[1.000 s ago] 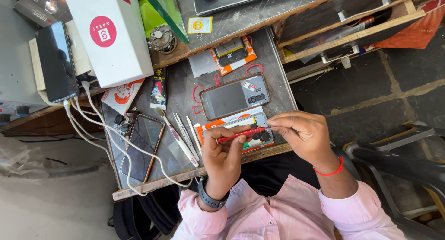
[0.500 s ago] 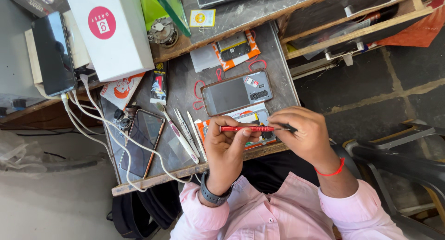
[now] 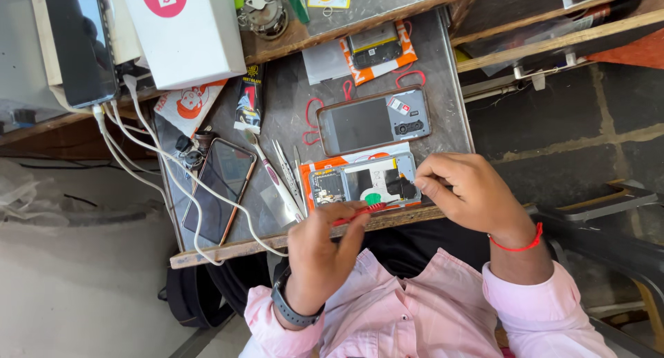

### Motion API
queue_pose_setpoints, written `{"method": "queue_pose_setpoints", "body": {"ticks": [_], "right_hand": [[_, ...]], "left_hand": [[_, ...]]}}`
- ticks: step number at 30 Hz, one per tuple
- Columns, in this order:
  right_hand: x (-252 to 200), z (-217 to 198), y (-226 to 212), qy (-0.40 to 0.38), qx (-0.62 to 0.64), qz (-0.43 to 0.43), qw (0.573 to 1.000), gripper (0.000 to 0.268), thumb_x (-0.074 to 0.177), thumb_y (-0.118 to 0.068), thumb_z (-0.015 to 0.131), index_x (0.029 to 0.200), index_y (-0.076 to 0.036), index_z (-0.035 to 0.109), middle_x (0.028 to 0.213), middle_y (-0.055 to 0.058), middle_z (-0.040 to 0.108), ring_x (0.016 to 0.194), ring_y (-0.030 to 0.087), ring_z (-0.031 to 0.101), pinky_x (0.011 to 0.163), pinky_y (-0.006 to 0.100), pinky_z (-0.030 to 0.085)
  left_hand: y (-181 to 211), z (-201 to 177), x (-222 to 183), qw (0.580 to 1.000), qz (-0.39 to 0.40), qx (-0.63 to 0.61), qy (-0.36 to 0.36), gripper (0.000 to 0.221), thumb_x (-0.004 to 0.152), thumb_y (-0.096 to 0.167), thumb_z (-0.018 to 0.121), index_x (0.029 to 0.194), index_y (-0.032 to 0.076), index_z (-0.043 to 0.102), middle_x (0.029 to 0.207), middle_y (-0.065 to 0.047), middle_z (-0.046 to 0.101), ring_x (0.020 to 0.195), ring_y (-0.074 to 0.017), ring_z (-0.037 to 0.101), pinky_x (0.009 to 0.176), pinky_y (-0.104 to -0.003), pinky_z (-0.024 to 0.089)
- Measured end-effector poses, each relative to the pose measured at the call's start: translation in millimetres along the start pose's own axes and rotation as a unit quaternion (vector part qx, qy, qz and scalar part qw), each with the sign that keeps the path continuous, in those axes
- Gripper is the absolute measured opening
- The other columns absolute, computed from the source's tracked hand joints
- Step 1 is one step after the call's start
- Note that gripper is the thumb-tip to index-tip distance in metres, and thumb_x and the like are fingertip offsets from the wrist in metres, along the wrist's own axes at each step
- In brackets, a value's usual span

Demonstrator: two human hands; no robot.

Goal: The person uses a red screwdriver to manipulate internal components of a disassembled smartphone. They then apply adhesive from a tube to the edges of the phone's back cover and place the cover onto the device chassis.

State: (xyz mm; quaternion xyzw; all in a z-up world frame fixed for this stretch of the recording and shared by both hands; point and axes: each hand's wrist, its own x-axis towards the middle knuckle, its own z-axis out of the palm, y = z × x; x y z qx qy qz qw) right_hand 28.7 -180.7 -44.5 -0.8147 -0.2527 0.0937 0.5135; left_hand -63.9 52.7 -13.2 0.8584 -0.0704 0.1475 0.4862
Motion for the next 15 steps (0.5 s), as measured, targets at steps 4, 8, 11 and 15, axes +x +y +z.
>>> {"method": "queue_pose_setpoints", "body": {"ticks": [4,8,11,15], "right_hand": [[1.0,-2.2,1.8,-0.029,0.003,-0.023,0.999,0.010,0.088,-0.009,0.071,0.093,-0.001,0.068,0.079,0.011,0.070,0.068,0.025,0.069,0.062,0.034,0.053],[0.7,-1.4,2.5,-0.022,0.003,-0.020,1.000,0.011,0.088,-0.009,0.071,0.096,-0.002,0.070,0.082,0.012,0.073,0.072,0.025,0.072,0.064,0.033,0.055],[0.4,-1.2,3.5,-0.017,0.008,-0.023,1.000,0.010,0.089,-0.009,0.071,0.097,-0.002,0.071,0.084,0.011,0.074,0.074,0.025,0.073,0.065,0.033,0.056],[0.0,-0.4,4.6,-0.012,0.014,-0.023,1.000,0.011,0.089,-0.008,0.071,0.097,-0.002,0.072,0.085,0.011,0.075,0.074,0.025,0.074,0.066,0.033,0.056]], "left_hand": [[8.5,5.1,1.8,0.994,0.072,0.068,-0.044,0.025,0.089,0.003,0.081,0.102,0.003,0.060,0.094,-0.009,0.075,0.077,-0.0257,0.074,0.067,-0.034,0.057],[13.4,10.6,5.8,0.986,0.126,0.093,-0.064,0.024,0.091,0.002,0.079,0.103,0.003,0.058,0.094,-0.010,0.071,0.081,-0.0274,0.072,0.071,-0.037,0.057],[17.0,13.1,8.8,0.982,0.138,0.101,-0.084,0.024,0.091,0.001,0.078,0.104,0.002,0.057,0.096,-0.011,0.071,0.081,-0.0280,0.071,0.070,-0.038,0.056],[21.0,15.3,11.3,0.979,0.134,0.119,-0.095,0.024,0.090,0.000,0.078,0.103,0.001,0.058,0.093,-0.012,0.070,0.078,-0.0280,0.070,0.068,-0.038,0.055]]}}
